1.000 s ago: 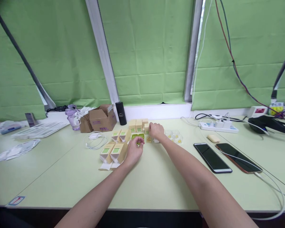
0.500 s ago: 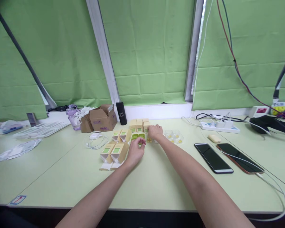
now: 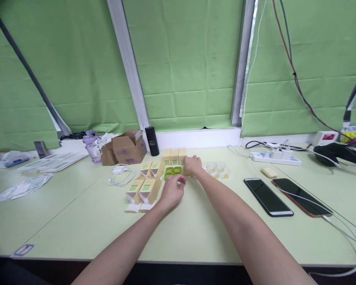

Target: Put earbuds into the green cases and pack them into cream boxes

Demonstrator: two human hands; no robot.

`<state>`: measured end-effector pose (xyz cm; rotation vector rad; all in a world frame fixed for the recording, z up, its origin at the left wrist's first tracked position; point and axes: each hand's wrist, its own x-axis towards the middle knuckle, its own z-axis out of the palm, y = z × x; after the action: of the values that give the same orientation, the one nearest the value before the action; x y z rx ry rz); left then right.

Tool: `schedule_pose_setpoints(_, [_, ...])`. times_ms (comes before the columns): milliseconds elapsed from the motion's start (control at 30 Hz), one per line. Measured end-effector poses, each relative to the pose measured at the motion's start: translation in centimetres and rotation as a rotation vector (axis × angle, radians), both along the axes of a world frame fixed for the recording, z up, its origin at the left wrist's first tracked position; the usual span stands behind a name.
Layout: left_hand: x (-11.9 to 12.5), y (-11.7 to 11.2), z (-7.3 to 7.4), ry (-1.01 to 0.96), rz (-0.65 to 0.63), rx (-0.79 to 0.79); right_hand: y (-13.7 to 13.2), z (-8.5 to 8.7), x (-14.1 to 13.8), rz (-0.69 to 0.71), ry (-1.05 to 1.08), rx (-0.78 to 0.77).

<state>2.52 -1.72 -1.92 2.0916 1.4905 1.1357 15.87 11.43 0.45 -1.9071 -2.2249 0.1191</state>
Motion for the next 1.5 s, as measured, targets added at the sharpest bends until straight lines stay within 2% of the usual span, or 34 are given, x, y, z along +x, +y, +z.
schedule_pose_setpoints(600, [-0.2, 0.0, 0.1, 0.076, 0.016, 0.034, -1.5, 0.7, 0.6, 0.051, 0.043, 0.069])
schedule_pose_setpoints(767, [-0.6, -0.1, 0.8, 0.101, 0.057, 0.039, -3.7, 1.6, 1.5, 0.010, 0.085, 0.164])
schedule_pose_setpoints(900, [-1.3, 0.0, 1.8, 0.194, 0.153, 0.071, -6.8, 1.8, 2.3, 0.011, 0.107, 0.186])
schedule_pose_setpoints(1033, [-2.2, 0.6, 2.7, 0.454, 0.218, 0.080, -11.0, 0.7, 2.4, 0.035, 0.119, 0.132])
schedule_pose_setpoints(1167, [-3.0, 1.2, 3.0, 0.591, 0.255, 0.097, -14.3, -1.3, 2.1, 0.126, 0.078, 0.093])
schedule_pose_setpoints(1300, [-3.1, 1.5, 3.3, 0.701, 0.278, 0.121, -15.3, -2.5, 1.8, 0.194, 0.040, 0.129])
schedule_pose_setpoints(1500, [-2.3, 1.9, 4.2, 0.865, 0.229, 0.068, -15.2, -2.3, 2.2, 0.203, 0.051, 0.111])
